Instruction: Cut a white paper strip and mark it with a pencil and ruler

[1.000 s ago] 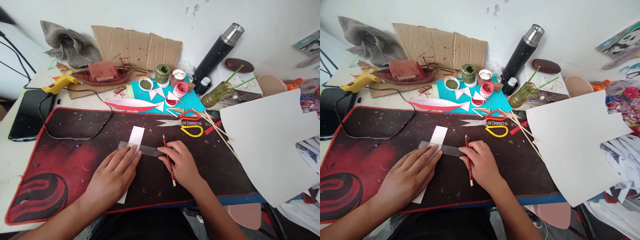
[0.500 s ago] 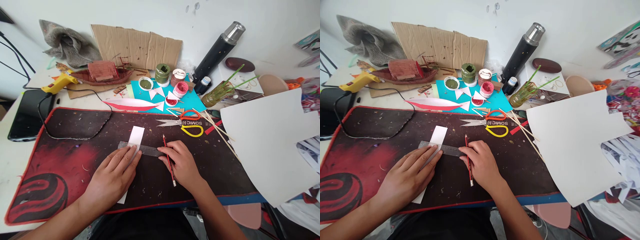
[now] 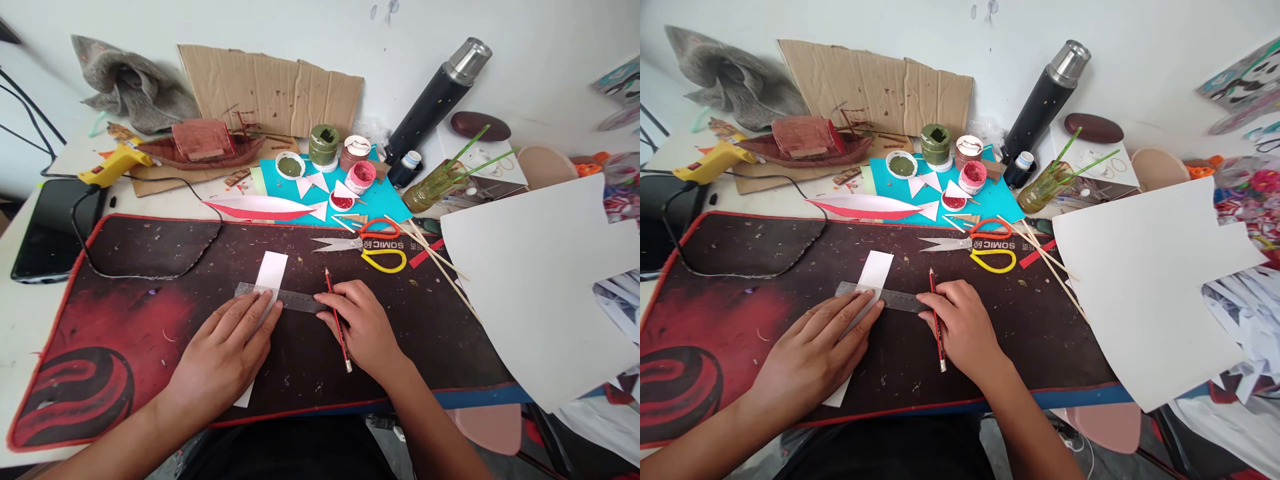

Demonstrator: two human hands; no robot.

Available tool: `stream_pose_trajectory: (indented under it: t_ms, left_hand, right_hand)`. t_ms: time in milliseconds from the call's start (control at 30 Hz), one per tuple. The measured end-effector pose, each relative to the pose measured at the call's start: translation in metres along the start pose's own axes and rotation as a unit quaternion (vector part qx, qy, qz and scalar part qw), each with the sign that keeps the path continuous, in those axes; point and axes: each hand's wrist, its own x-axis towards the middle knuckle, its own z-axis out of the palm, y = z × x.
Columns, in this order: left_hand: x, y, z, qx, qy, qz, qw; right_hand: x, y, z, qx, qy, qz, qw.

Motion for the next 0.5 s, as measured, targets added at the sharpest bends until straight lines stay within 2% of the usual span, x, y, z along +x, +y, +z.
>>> stream_pose_trajectory:
  t_ms: [500]
  left_hand:
    - [0.0008, 0.0002, 0.0002, -0.008, -0.003, 0.0, 1.0]
  right_hand:
    - [0.0004, -0.0002, -0.0008, 0.005, 0.0, 0.0, 1.0]
